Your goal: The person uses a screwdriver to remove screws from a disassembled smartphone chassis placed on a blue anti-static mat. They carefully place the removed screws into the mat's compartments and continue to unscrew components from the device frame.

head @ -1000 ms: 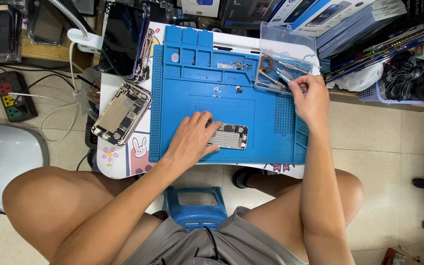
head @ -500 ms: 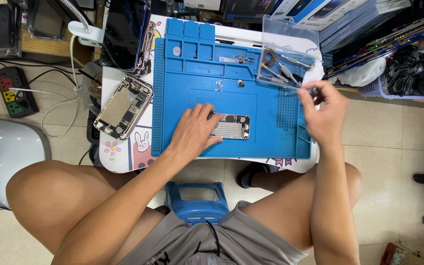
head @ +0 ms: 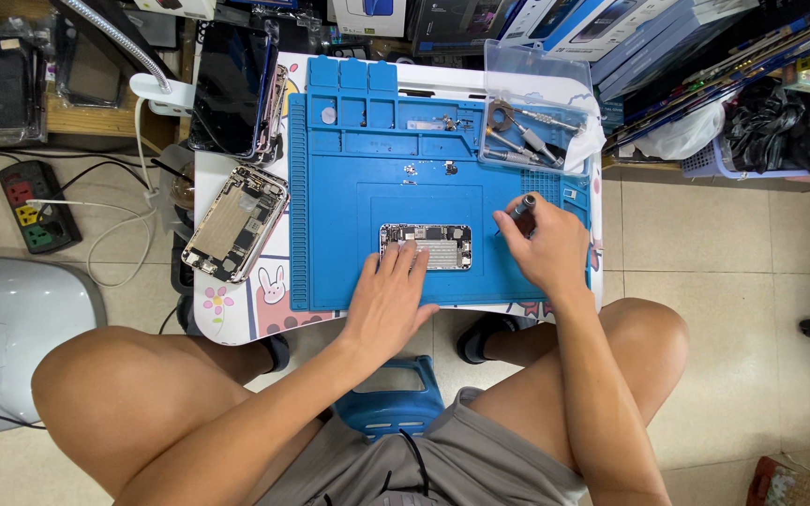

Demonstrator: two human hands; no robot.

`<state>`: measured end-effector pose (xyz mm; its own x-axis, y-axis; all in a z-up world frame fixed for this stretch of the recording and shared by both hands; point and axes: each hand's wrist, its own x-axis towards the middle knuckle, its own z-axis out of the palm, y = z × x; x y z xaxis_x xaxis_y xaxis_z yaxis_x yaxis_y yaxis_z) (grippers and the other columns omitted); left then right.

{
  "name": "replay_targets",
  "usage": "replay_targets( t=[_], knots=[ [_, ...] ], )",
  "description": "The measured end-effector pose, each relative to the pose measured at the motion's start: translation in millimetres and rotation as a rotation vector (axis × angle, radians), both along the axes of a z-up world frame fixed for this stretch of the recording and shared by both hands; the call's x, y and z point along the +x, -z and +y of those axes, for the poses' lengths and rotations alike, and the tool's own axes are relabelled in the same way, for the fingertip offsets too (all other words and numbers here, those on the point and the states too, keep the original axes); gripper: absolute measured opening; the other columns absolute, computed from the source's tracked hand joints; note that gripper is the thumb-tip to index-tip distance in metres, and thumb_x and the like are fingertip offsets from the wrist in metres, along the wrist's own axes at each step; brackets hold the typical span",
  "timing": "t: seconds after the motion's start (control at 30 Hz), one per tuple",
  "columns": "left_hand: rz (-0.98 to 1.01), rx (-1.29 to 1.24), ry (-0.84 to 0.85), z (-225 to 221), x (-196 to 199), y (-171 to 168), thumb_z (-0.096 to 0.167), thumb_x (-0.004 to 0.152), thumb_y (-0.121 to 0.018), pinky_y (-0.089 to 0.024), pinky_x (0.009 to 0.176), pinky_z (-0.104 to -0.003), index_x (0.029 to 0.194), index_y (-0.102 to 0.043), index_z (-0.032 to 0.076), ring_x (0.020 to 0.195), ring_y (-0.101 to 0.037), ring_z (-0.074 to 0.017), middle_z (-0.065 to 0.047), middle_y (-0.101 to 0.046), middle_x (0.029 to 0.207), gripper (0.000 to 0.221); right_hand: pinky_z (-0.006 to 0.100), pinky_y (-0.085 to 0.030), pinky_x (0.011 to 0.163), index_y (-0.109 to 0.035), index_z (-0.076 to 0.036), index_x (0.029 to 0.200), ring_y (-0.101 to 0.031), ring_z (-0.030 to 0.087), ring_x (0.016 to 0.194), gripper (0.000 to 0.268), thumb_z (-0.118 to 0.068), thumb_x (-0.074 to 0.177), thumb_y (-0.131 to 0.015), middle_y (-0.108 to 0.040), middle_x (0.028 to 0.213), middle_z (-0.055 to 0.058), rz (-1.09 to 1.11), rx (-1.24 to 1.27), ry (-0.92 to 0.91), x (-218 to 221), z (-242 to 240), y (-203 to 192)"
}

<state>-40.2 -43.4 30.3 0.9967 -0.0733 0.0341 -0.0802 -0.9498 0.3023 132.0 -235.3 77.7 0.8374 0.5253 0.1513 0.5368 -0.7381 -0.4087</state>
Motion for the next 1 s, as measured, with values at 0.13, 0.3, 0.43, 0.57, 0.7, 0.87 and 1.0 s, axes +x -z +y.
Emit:
replay_targets(
  t=[0.13,0.3,0.43,0.57,0.7,0.87,1.0],
  knots=[
    [-0.008,0.024,-0.031,-6.5,1.2,6.6,0.048,0.098,-0.069,-0.039,0.11,-0.054,0.146,-0.057,0.002,0.135,-0.049,-0.0367,-0.023,-0.053,0.141,0.068,0.04,-0.053,0.06,-0.068,-0.015,0.096,-0.069,0.027,0.06,0.023,-0.034,0.109,-0.068,-0.071,0.067,0.005,-0.014,0.017,0.017,-0.8,12.9,12.6],
    [-0.094,0.104,-0.065,-10.2,4.6,16.7,0.053,0.101,-0.063,-0.038,0.112,-0.054,0.148,-0.055,0.002,0.133,-0.05,-0.0353,-0.021,-0.054,0.139,0.07,0.031,-0.05,0.054,-0.058,-0.013,0.099,-0.065,0.02,0.055,0.022,-0.026,0.115,-0.051,-0.074,0.071,0.007,0.222,0.481,-0.141,-10.1,30.7,44.0],
    [-0.044,0.095,-0.081,-17.8,1.8,19.0,0.06,0.097,-0.065,-0.031,0.117,-0.06,0.152,-0.05,0.001,0.138,-0.045,-0.0381,-0.024,-0.049,0.145,0.082,0.028,-0.055,0.053,-0.06,-0.011,0.099,-0.072,0.019,0.06,0.016,-0.023,0.11,-0.06,-0.071,0.063,0.006,0.261,0.525,-0.145,-26.7,58.0,42.5],
    [-0.003,0.043,-0.06,-25.5,-2.8,12.7,0.061,0.092,-0.068,-0.025,0.12,-0.063,0.151,-0.05,-0.001,0.147,-0.038,-0.0442,-0.029,-0.044,0.154,0.087,0.031,-0.058,0.054,-0.063,-0.008,0.099,-0.078,0.026,0.071,0.016,-0.02,0.109,-0.062,-0.07,0.063,0.009,0.202,0.516,-0.158,-24.7,62.8,47.0],
    [0.008,0.042,-0.028,-28.1,-0.5,12.1,0.063,0.087,-0.072,-0.023,0.123,-0.063,0.154,-0.047,-0.001,0.152,-0.032,-0.0486,-0.033,-0.037,0.161,0.096,0.029,-0.055,0.051,-0.065,-0.011,0.098,-0.072,0.022,0.059,0.014,-0.022,0.107,-0.065,-0.07,0.061,0.007,0.185,0.464,-0.161,-20.2,60.7,47.7],
    [0.061,0.041,-0.024,-34.2,2.4,17.6,0.068,0.085,-0.07,-0.017,0.125,-0.065,0.156,-0.041,-0.004,0.155,-0.024,-0.0538,-0.035,-0.029,0.165,0.106,0.031,-0.054,0.048,-0.064,-0.011,0.098,-0.068,0.023,0.055,0.015,-0.022,0.108,-0.065,-0.069,0.06,0.008,0.195,0.465,-0.167,-14.8,60.0,50.2],
    [0.079,-0.005,-0.021,-31.6,3.4,18.1,0.065,0.088,-0.07,-0.015,0.126,-0.065,0.158,-0.039,-0.004,0.156,-0.021,-0.0535,-0.034,-0.026,0.167,0.103,0.03,-0.052,0.048,-0.064,-0.011,0.098,-0.066,0.022,0.053,0.015,-0.022,0.108,-0.064,-0.068,0.061,0.008,0.203,0.469,-0.169,-13.5,59.8,49.1]
  ],
)
